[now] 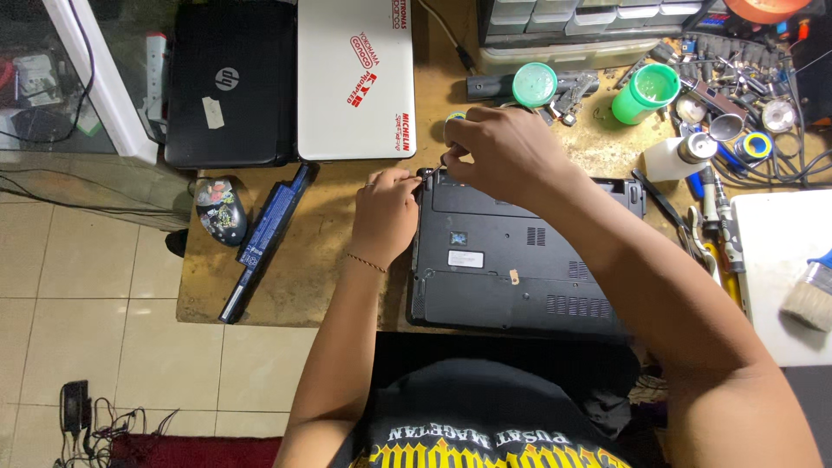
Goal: The person uses a screwdriver to remove multiple screws from the bottom panel of a laptop. They place the removed screws into a small container on the workbench.
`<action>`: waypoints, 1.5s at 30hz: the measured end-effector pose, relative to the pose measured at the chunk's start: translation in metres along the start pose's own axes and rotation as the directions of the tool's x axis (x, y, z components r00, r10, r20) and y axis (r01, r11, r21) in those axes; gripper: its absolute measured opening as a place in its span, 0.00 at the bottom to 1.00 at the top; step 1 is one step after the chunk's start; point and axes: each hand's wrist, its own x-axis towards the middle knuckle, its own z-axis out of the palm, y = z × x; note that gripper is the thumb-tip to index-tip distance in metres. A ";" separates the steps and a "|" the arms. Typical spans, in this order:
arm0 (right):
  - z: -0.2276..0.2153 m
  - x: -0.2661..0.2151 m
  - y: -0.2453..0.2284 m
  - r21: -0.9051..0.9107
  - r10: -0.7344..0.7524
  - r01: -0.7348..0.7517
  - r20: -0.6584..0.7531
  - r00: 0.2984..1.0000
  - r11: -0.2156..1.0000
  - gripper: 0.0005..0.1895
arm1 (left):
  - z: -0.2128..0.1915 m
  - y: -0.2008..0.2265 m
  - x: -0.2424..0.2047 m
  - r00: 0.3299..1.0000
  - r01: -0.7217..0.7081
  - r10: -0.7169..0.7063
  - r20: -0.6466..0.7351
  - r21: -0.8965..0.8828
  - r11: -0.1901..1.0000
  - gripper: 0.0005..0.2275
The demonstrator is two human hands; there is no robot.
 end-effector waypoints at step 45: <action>-0.009 0.054 -0.013 -0.330 0.067 0.068 0.383 0.921 0.942 0.28 | -0.081 0.051 0.039 0.978 -0.211 0.166 -0.130 -0.590 0.780 0.50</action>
